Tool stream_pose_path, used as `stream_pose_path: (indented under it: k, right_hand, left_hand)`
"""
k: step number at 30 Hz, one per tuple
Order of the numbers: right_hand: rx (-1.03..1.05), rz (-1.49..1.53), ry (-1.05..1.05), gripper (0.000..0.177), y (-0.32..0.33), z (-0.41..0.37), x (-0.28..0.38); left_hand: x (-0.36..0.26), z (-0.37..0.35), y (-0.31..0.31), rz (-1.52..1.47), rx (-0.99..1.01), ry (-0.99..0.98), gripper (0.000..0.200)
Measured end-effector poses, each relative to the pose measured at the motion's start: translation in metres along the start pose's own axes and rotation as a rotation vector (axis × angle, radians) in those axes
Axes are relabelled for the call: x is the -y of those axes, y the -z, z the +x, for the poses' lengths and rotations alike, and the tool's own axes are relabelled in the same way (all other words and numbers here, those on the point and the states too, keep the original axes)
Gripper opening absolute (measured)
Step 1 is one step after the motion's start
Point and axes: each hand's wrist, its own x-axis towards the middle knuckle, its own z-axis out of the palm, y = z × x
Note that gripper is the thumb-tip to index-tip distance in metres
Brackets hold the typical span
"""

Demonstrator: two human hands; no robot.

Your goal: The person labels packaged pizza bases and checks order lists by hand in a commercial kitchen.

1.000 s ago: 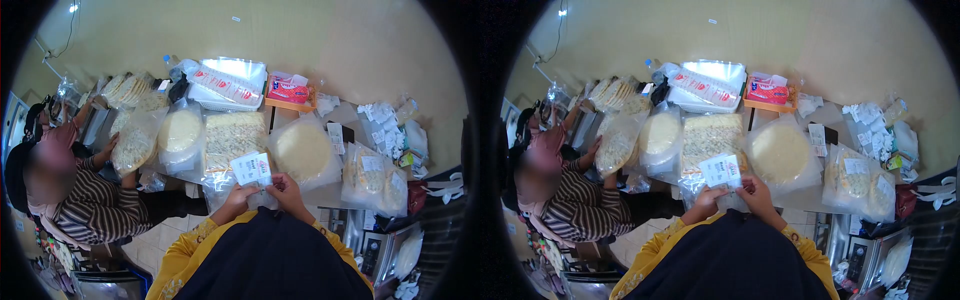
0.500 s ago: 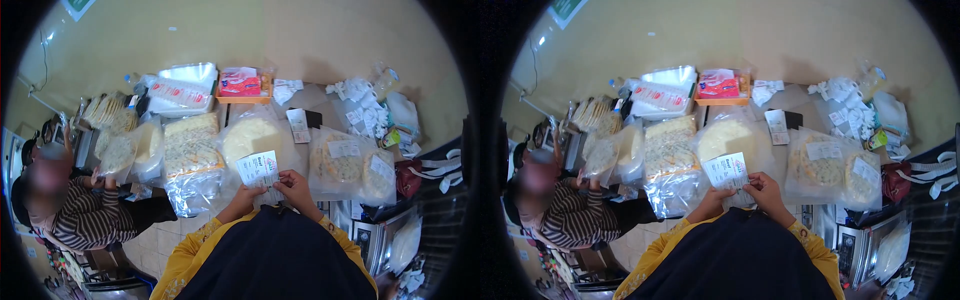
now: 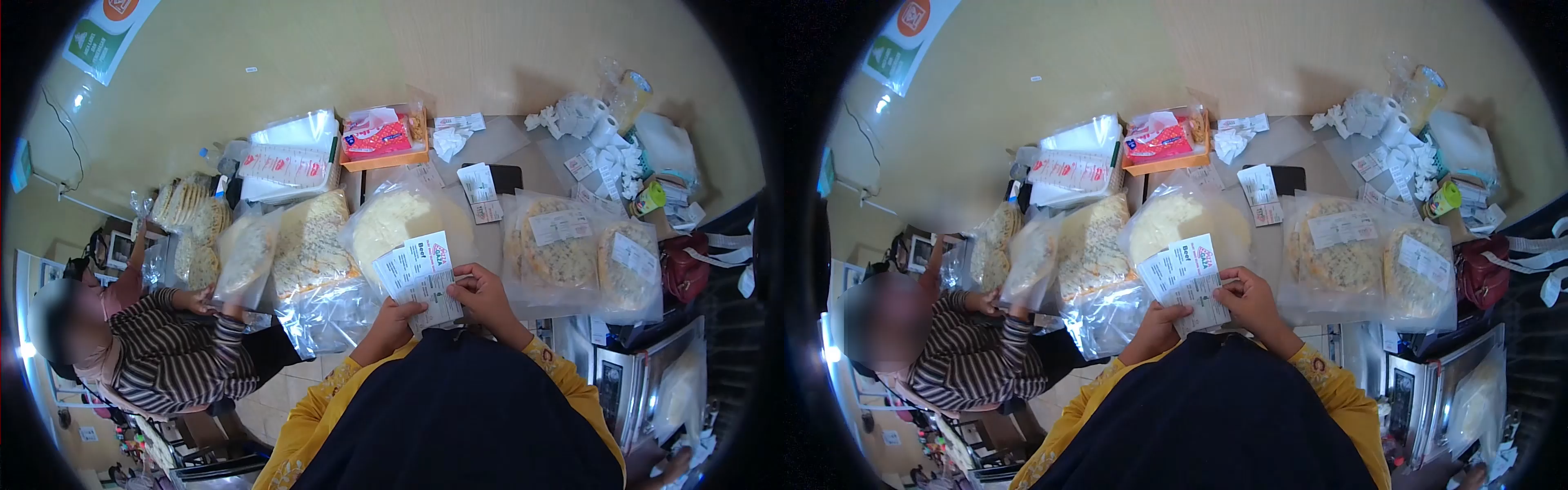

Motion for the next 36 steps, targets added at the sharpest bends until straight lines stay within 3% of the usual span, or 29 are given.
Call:
stream_pose_path:
  k: [8,16,25,32,36]
  right_hand:
    - [0.096,-0.237,0.110,0.030,-0.046,0.006,-0.020]
    - [0.123,-0.531,0.157,0.030,-0.133,0.001,-0.026]
    - [0.170,-0.174,0.012,0.020,-0.212,0.009,-0.066]
    - [0.178,-0.058,-0.020,0.017,-0.253,0.019,-0.108]
    - [0.155,-0.056,-0.004,0.015,-0.269,0.019,-0.105]
  left_hand:
    - [-0.015,-0.025,0.033,0.119,-0.117,-0.029,0.041]
    - [-0.045,-0.069,0.080,0.017,-0.079,-0.076,0.033]
    - [-0.075,-0.122,0.155,0.106,-0.158,-0.026,0.030]
    - [-0.082,-0.144,0.196,0.293,-0.175,-0.187,0.029]
    - [-0.087,-0.154,0.208,0.223,-0.149,-0.125,0.030]
